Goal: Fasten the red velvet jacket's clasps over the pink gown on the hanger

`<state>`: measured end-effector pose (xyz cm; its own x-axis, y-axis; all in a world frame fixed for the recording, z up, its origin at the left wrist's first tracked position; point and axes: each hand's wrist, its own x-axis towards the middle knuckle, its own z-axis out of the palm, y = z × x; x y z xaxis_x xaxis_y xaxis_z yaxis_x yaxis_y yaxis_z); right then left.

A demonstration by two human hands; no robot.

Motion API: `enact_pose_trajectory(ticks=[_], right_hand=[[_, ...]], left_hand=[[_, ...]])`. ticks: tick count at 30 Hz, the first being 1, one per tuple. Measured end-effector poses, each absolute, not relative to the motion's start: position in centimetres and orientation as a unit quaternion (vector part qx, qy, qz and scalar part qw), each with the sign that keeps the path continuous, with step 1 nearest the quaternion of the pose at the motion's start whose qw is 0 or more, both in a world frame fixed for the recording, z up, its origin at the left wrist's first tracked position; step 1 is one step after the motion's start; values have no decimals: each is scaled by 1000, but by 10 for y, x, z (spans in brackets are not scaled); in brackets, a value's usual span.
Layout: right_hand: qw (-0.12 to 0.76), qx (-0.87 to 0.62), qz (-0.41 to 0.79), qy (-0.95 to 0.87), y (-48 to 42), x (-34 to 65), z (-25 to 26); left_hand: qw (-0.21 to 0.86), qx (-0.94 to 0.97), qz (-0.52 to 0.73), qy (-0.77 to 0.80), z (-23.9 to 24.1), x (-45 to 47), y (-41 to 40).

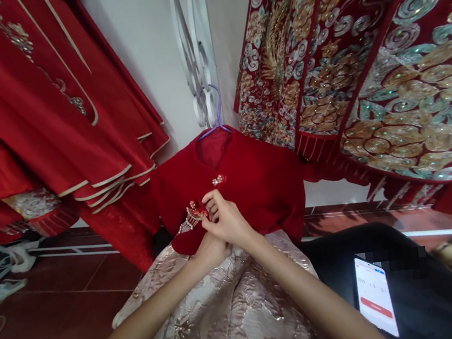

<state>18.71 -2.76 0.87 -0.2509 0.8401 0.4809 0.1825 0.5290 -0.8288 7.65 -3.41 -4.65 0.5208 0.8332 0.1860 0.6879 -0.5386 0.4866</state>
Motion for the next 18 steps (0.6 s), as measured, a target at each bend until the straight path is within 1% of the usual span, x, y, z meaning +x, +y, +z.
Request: enact_pose_trajectory(ticks=[3,8,11,16,18], right_hand=[[484,-367,297,-736,-6,183,-8],[442,-377,231,-781,9,193,-20],[438,-377,227,-784,6,192,-21],[454,-385,200,-778,0,188,-20],[465,-400,184,-769,-2,188,-21]], left_hand=[[182,874,163,420,-49,62,-37],[266,873,189,362,-32,17,-42],[274,834,262,400,-23,-5,-35],[222,737,414,486,-24,-23,-19],[243,712,442,488,-27,-23,-17]])
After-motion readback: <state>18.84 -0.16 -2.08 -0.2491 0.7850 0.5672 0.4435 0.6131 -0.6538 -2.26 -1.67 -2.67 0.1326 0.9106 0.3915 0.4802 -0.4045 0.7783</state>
